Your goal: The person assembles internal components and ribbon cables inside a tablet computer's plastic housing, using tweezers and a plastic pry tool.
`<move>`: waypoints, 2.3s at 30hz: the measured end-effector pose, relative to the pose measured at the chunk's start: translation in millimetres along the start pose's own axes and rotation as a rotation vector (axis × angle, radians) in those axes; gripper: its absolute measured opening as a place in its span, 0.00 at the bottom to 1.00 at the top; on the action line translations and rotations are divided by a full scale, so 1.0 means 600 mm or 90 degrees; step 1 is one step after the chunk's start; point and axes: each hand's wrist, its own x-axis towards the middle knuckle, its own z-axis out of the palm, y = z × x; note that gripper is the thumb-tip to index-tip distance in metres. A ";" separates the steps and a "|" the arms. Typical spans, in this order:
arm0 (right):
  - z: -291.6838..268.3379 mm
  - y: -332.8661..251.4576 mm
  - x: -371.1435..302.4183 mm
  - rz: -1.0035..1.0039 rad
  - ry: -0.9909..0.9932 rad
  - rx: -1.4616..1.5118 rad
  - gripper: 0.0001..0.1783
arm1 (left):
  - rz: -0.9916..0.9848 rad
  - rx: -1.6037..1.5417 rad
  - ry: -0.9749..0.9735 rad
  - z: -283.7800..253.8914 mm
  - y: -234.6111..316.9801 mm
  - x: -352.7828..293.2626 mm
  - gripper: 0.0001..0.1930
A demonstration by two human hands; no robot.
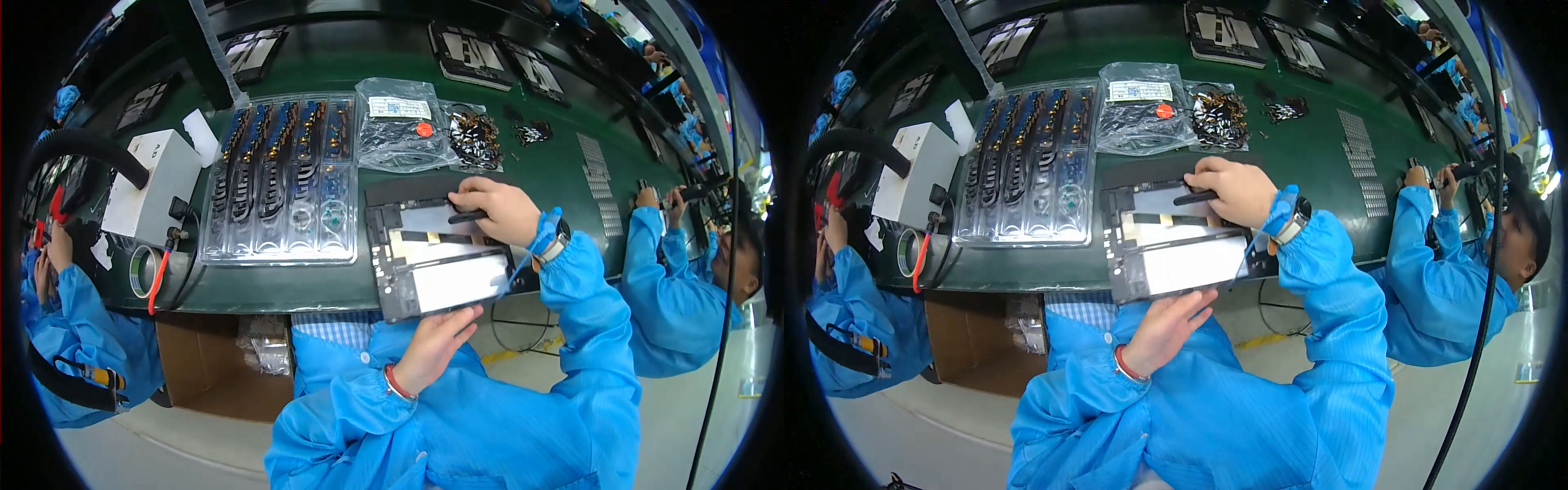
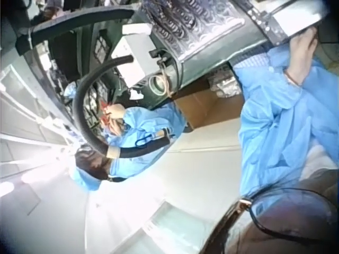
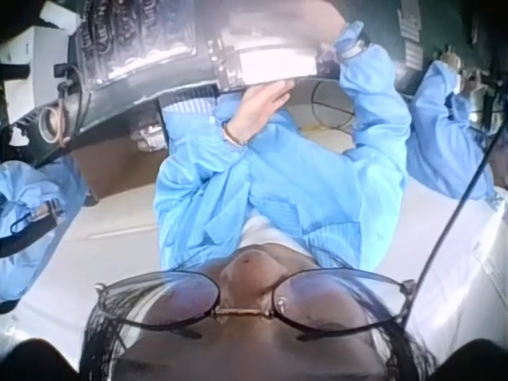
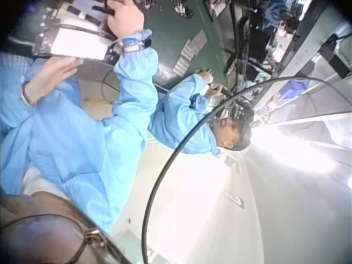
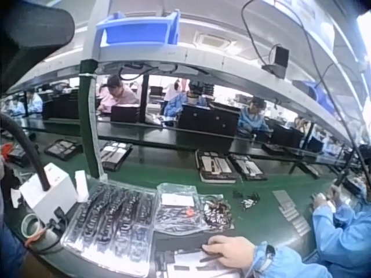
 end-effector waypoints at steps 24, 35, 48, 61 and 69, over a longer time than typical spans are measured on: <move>-0.097 -0.073 -0.075 0.009 0.513 0.344 0.25 | 0.903 1.238 0.214 0.153 0.099 -0.008 0.31; -0.107 -0.063 -0.055 0.038 0.467 0.606 0.21 | 0.823 1.006 0.039 0.153 0.106 0.011 0.34; -0.007 -0.014 0.000 0.125 0.056 -0.011 0.29 | 0.180 0.025 0.050 0.058 -0.008 0.079 0.17; 0.059 0.025 -0.192 0.389 0.321 0.142 0.21 | 0.517 1.233 0.308 -0.027 0.153 -0.068 0.20; 0.092 -0.031 -0.249 0.478 0.392 1.013 0.17 | 0.534 1.137 0.329 -0.058 0.136 -0.069 0.15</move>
